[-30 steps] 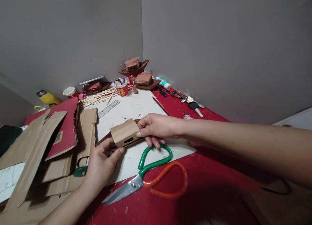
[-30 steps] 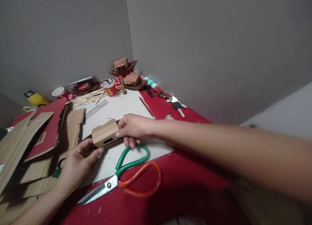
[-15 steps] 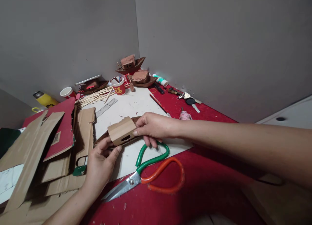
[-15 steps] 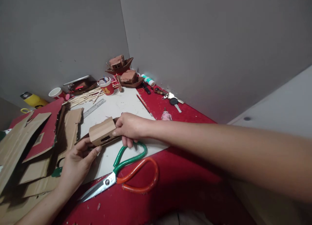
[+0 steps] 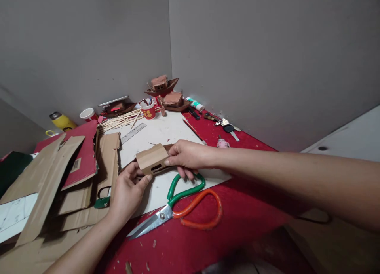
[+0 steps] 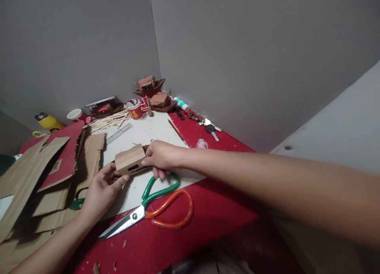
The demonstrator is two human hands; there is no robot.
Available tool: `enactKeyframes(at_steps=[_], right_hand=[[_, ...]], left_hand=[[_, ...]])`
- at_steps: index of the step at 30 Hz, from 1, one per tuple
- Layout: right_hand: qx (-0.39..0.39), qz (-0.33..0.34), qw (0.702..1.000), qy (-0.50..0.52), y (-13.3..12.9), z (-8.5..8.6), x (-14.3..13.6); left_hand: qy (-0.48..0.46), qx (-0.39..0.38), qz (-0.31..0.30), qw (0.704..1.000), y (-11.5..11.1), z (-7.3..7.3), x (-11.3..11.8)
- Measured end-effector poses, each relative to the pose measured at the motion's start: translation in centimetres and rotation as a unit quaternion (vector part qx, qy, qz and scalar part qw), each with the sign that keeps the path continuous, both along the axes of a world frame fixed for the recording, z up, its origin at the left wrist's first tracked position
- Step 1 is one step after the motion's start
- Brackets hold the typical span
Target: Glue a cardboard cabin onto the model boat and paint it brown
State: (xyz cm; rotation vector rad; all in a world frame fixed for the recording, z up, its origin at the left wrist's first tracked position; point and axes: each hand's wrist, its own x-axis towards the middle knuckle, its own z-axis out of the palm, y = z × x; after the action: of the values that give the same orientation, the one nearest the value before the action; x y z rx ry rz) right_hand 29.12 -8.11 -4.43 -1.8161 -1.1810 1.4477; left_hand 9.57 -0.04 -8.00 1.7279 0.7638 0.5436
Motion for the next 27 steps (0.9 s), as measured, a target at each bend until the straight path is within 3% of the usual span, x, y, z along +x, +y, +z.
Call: enactKeyframes(at_steps=[10,14,19,24,27], right_hand=[[0.069,-0.062,0.992,-0.084,-1.1,-0.6,-0.5],[0.176,-0.09,0.965,-0.171,-1.6,-0.6,0.1],[0.236,-0.057,0.933,-0.267,-2.2,0.9,0.1],[0.231,-0.089,0.9,-0.359,-5.9,3.3,1.0],[0.21,-0.117,0.89,-0.388,-9.7,3.2,2.3]], left_hand=[[-0.015,0.012,-0.014,1.0,0.5,-0.5,-0.1],[-0.024,0.0,-0.014,1.0,0.4,-0.4,-0.1],[-0.009,0.013,-0.018,1.0,0.4,-0.4,-0.1],[0.001,0.018,-0.002,1.0,0.4,-0.5,-0.1],[0.011,0.019,0.002,1.0,0.5,-0.6,-0.1]])
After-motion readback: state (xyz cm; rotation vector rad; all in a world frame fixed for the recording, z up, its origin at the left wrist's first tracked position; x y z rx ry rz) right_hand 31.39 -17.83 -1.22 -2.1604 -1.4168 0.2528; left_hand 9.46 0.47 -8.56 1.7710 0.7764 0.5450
